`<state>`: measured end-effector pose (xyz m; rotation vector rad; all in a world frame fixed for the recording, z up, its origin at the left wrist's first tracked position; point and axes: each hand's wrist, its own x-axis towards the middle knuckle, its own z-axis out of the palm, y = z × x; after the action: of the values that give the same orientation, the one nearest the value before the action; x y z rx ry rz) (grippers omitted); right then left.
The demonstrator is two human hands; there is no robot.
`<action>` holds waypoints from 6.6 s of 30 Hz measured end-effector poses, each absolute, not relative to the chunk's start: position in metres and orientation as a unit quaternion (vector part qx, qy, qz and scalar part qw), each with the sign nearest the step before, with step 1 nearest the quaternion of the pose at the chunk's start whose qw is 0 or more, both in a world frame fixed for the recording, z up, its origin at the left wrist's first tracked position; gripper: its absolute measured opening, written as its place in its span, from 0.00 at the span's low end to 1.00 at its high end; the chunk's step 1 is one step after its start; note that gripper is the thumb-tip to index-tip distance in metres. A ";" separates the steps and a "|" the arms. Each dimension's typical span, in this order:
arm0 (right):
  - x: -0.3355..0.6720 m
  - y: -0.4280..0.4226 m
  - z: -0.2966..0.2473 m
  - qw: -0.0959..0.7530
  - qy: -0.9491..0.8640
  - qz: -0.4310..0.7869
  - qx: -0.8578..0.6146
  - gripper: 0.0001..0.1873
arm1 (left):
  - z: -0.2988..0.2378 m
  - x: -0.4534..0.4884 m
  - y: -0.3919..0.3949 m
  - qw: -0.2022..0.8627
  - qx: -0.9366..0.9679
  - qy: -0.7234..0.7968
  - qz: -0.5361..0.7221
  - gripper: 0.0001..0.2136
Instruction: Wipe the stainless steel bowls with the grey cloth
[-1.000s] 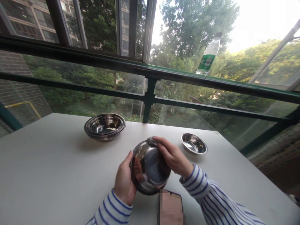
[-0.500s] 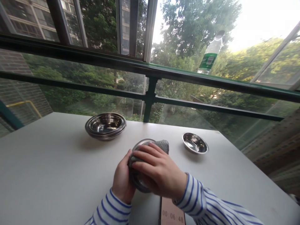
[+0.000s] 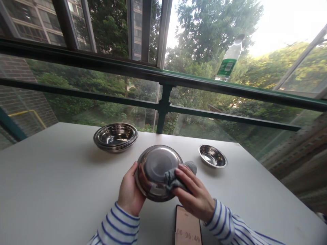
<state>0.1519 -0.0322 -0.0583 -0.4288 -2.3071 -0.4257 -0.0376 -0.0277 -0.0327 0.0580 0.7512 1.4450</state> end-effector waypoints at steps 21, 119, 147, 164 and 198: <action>0.107 -0.018 -0.002 0.257 -0.936 0.024 -0.239 0.17 | -0.036 -0.030 -0.032 0.699 0.068 0.323 0.635 0.12; 0.173 -0.024 -0.074 0.613 -0.603 0.361 -0.360 0.17 | -0.026 0.026 -0.026 0.343 0.712 0.459 0.405 0.18; 0.176 -0.011 -0.010 0.433 -0.805 -0.032 -0.404 0.09 | 0.004 0.010 0.019 0.594 0.329 0.375 0.631 0.09; 0.175 0.035 -0.004 0.642 -0.486 0.390 -0.447 0.16 | -0.004 -0.010 0.034 0.611 0.383 0.380 0.579 0.14; 0.182 0.038 0.000 0.563 -0.511 0.480 -0.437 0.21 | 0.016 -0.047 0.041 0.382 0.469 0.476 0.638 0.18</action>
<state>0.1822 0.0380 0.0000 -1.0287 -1.2025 1.1307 -0.0474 0.0409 0.0160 1.1964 1.2156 1.6291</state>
